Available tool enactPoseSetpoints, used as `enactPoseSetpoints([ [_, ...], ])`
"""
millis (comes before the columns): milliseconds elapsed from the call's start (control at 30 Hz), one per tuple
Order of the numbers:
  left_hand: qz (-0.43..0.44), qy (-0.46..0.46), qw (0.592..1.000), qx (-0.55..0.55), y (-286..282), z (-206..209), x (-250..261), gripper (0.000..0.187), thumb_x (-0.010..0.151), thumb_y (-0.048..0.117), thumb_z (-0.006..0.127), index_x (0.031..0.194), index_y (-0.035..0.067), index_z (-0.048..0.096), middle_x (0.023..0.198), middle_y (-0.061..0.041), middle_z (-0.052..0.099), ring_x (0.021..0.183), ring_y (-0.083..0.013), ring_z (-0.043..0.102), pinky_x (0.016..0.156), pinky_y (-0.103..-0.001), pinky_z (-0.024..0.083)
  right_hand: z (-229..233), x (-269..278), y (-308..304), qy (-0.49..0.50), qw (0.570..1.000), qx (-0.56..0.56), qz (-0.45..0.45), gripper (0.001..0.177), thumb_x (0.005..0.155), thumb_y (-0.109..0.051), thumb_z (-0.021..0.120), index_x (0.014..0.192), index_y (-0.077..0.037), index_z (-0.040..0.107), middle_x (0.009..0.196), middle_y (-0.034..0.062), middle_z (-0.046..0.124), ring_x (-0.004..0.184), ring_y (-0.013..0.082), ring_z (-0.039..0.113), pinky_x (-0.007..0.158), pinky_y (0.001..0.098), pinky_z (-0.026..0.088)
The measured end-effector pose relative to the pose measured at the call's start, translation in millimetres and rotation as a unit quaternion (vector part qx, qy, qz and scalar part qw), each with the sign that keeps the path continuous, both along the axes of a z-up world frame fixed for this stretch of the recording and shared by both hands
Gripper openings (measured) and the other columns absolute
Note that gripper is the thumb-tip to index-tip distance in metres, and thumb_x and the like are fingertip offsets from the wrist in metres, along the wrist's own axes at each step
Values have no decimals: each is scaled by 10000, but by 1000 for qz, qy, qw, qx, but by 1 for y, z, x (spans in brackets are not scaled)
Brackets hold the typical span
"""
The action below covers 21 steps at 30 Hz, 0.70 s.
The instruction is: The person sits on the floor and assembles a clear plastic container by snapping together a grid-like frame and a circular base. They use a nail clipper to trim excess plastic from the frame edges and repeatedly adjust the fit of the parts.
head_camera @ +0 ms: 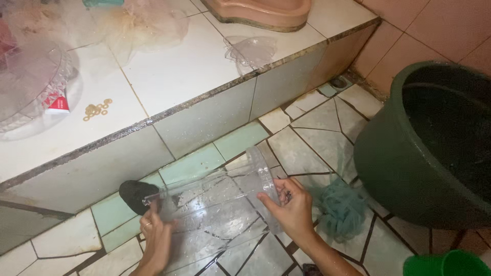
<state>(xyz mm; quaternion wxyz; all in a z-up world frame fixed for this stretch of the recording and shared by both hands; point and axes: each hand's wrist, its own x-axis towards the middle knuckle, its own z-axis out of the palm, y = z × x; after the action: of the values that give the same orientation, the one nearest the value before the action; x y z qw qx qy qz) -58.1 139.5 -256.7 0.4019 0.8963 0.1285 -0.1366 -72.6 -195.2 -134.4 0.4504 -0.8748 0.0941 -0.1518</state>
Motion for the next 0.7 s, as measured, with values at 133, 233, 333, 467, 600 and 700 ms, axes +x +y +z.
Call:
enactPoseSetpoints([
  [133, -9, 23, 1000, 18, 5, -2, 6, 968, 904, 462, 509, 1603, -37, 64, 1463, -271, 282, 1353, -435, 304, 1155, -519, 274, 0, -6, 3, -14, 1000, 14, -5, 363, 674, -178, 930, 923, -5, 730, 703, 28, 559, 587, 103, 495, 507, 272, 427],
  [233, 2, 23, 999, 41, 3, -4, 6, 1055, 866, 538, 539, 1610, -78, 115, 1383, -275, 409, 1335, -399, 389, 1182, -470, 310, -1, -11, 4, -50, 998, 24, -10, 348, 677, -148, 912, 938, -6, 731, 719, 15, 573, 598, 102, 500, 520, 264, 432],
  [333, -9, 10, 997, 72, 0, 0, 5, 1252, 841, 627, 631, 1529, -221, 17, 1448, -391, 266, 1366, -455, 311, 1173, -483, 289, -1, -15, 4, -65, 998, 11, -11, 330, 679, -131, 906, 936, -14, 735, 707, 10, 578, 607, 100, 512, 539, 261, 440],
  [467, -8, -196, 953, 229, -19, 37, 6, 932, 853, 570, 633, 1304, -178, 308, 1403, -390, 345, 1331, -470, 360, 1136, -517, 294, 0, -16, 3, -41, 999, 17, -31, 337, 656, -139, 917, 917, -18, 741, 695, 17, 583, 588, 107, 521, 529, 271, 448],
  [600, -99, -460, 877, 102, -51, 110, 13, 635, 869, 467, 609, 1193, -76, 545, 1315, -328, 512, 1267, -458, 457, 1079, -542, 341, -1, -17, 2, -64, 998, 15, -18, 350, 657, -138, 922, 923, -5, 737, 678, 36, 569, 578, 117, 510, 535, 272, 435],
  [700, -239, -381, 890, 77, -98, 152, 33, 469, 881, 390, 592, 1109, 1, 722, 1249, -281, 637, 1220, -448, 530, 1036, -560, 377, -4, -20, 5, -53, 998, 31, -20, 376, 651, -160, 936, 935, -11, 739, 674, 28, 585, 556, 113, 508, 516, 267, 428],
])
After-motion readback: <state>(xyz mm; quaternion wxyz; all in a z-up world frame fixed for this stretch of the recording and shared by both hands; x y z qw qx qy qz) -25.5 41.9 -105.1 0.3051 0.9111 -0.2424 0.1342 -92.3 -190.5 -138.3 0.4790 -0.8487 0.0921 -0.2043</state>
